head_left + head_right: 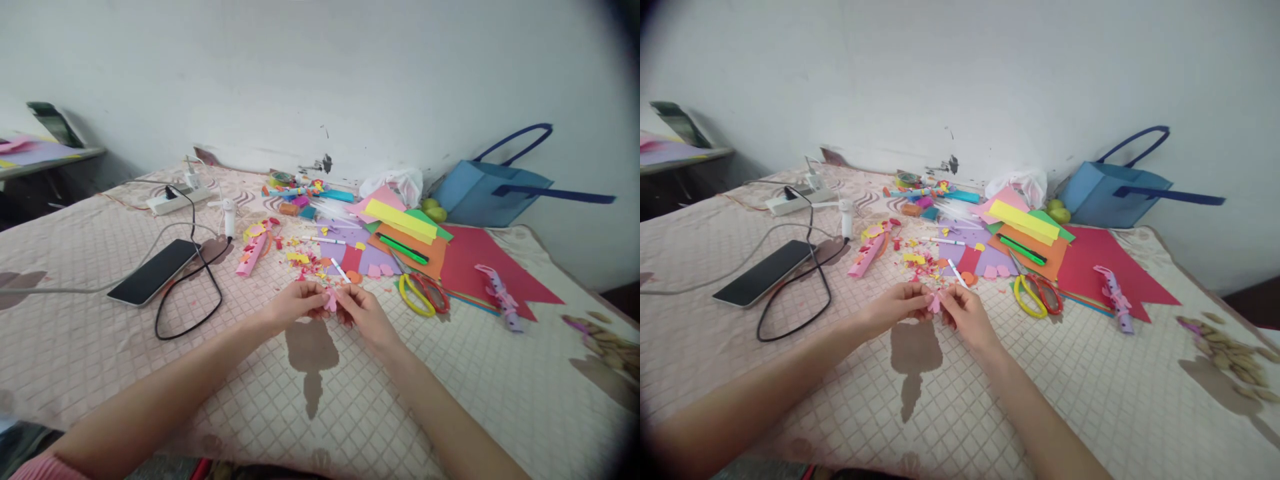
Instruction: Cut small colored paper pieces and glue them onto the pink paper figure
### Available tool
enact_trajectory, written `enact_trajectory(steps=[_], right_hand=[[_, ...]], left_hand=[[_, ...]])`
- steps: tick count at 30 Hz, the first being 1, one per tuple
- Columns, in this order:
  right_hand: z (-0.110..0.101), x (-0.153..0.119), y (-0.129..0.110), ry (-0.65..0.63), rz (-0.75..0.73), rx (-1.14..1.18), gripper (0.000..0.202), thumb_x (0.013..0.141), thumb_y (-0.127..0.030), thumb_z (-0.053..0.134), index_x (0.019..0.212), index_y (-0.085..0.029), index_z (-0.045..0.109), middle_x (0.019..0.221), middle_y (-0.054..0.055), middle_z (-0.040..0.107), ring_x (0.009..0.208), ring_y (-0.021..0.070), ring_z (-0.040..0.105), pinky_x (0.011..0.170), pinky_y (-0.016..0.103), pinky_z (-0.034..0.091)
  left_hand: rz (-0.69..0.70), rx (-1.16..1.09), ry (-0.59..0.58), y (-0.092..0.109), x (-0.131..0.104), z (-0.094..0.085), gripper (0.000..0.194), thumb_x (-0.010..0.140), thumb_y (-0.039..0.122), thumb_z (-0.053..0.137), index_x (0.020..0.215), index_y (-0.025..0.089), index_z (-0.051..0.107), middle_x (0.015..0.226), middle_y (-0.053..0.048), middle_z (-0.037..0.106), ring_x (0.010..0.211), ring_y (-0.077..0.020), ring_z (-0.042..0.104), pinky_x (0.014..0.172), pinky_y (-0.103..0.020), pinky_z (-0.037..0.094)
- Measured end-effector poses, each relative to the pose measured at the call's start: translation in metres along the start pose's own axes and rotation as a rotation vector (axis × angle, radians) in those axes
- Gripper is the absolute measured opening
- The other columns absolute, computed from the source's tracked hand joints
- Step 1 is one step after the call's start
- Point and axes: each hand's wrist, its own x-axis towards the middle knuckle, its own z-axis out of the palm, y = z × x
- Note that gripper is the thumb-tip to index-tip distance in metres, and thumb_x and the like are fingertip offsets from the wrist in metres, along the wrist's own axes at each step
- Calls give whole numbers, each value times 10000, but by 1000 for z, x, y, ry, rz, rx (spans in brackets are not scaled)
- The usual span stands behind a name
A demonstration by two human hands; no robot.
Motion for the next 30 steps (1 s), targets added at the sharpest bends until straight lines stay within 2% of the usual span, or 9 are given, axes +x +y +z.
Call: enact_trajectory(steps=[4, 6, 7, 11, 15, 19, 23, 26, 30], right_hand=[[-10, 2, -1, 142, -66, -170, 271, 844, -451, 501, 741, -200, 505, 520, -50, 478, 435, 91, 423, 417, 212, 310], [-16, 5, -1, 179, -131, -326, 225, 831, -411, 527, 747, -203, 513, 578, -37, 505, 470, 102, 456, 447, 225, 338], [-18, 7, 0, 181, -174, -414, 191, 826, -377, 538, 750, -203, 523, 625, -25, 526, 498, 108, 474, 471, 233, 357], [-23, 16, 5, 97, -305, -768, 39, 808, -217, 537, 786, -202, 565, 819, 23, 573, 668, 142, 544, 599, 264, 416], [-20, 23, 7, 37, -274, -998, 101, 783, -124, 533, 844, -196, 571, 904, 47, 572, 749, 155, 576, 663, 273, 429], [-10, 26, 3, 58, -289, -1047, 102, 799, -136, 525, 863, -200, 572, 860, 42, 576, 736, 161, 569, 667, 282, 426], [3, 29, 0, -70, -359, -1024, 119, 804, -135, 521, 880, -209, 575, 893, 34, 580, 775, 158, 562, 685, 274, 425], [12, 33, 1, -163, -398, -1120, 190, 774, -79, 523, 898, -211, 580, 954, 40, 565, 842, 168, 555, 718, 275, 413], [17, 35, 0, -187, -417, -1184, 164, 799, -84, 491, 864, -206, 579, 937, 47, 557, 837, 173, 549, 711, 281, 407]], left_hand=[[135, 144, 175, 10, 5, -17, 284, 716, 389, 649, 691, 123, 556, 605, 5, 567, 553, -75, 528, 572, -216, 425], [200, 227, 284, 13, 8, -27, 237, 706, 335, 658, 704, 124, 551, 599, 11, 559, 550, -73, 517, 560, -210, 417], [212, 254, 299, 14, 10, -31, 214, 706, 309, 656, 711, 125, 547, 599, 10, 563, 550, -74, 515, 559, -211, 418], [186, 318, 280, 12, 11, -41, 183, 724, 291, 622, 688, 135, 533, 567, 15, 551, 517, -71, 499, 530, -210, 417], [149, 410, 268, 6, 3, -48, 221, 723, 345, 619, 677, 145, 537, 618, -2, 581, 578, -95, 551, 546, -217, 453], [144, 420, 249, 1, -6, -57, 237, 732, 375, 612, 709, 147, 551, 623, -12, 601, 567, -97, 555, 530, -211, 457], [132, 403, 245, 1, -9, -63, 241, 730, 373, 614, 696, 143, 553, 586, -3, 587, 530, -82, 532, 502, -192, 433], [130, 402, 244, 0, -10, -64, 233, 730, 365, 613, 700, 142, 555, 586, -2, 584, 529, -80, 526, 503, -193, 430], [109, 405, 216, 0, -12, -63, 219, 724, 353, 614, 725, 138, 571, 618, -10, 597, 539, -83, 524, 509, -199, 431]])
